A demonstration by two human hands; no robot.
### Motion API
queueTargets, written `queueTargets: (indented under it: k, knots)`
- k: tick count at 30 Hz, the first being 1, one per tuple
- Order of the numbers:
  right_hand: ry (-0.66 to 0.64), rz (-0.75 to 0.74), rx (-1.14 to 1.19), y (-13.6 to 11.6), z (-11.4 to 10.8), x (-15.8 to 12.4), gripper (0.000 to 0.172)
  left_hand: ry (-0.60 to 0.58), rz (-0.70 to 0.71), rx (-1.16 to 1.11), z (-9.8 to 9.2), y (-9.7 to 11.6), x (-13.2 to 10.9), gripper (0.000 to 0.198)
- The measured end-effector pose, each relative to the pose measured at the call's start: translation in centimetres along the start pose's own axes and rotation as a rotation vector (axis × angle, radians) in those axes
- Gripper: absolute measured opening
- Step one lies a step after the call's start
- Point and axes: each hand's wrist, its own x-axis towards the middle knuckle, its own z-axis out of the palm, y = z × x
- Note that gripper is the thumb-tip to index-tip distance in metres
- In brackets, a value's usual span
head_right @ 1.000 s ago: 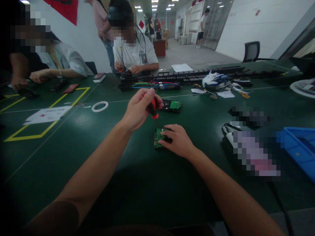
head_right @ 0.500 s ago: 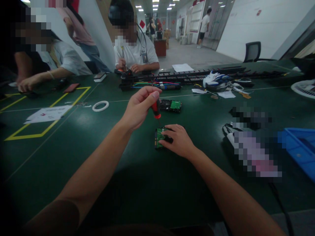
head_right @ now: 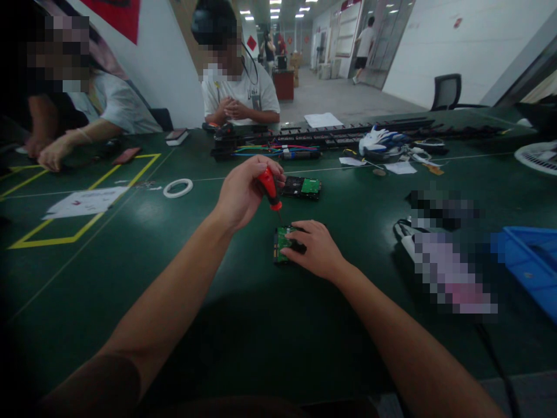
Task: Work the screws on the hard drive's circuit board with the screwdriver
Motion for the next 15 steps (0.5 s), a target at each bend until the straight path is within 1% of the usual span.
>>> queueTargets:
  k: [2, 4, 7, 11, 13, 15]
  knots:
    - [-0.004, 0.0, 0.003, -0.02, -0.08, -0.02, 0.036, 0.019, 0.032, 0.051, -0.18, 0.0, 0.1, 0.02]
    - [-0.008, 0.004, 0.002, -0.03, -0.14, -0.04, 0.036, 0.012, 0.045, 0.063, -0.24, 0.12, 0.09, 0.019]
    - [-0.009, 0.003, -0.001, -0.01, -0.13, -0.06, 0.036, -0.012, 0.011, 0.007, -0.04, 0.43, -0.1, 0.018]
    - [0.002, -0.002, 0.003, -0.04, -0.07, -0.03, 0.035, -0.048, -0.026, -0.125, 0.34, 0.55, -0.28, 0.013]
    - [0.003, -0.002, 0.009, -0.09, -0.08, -0.02, 0.035, -0.052, -0.031, -0.155, 0.44, 0.46, -0.28, 0.015]
    - [0.008, -0.002, 0.02, -0.14, -0.1, -0.01, 0.034, -0.032, -0.041, -0.139, 0.49, 0.36, -0.29, 0.019]
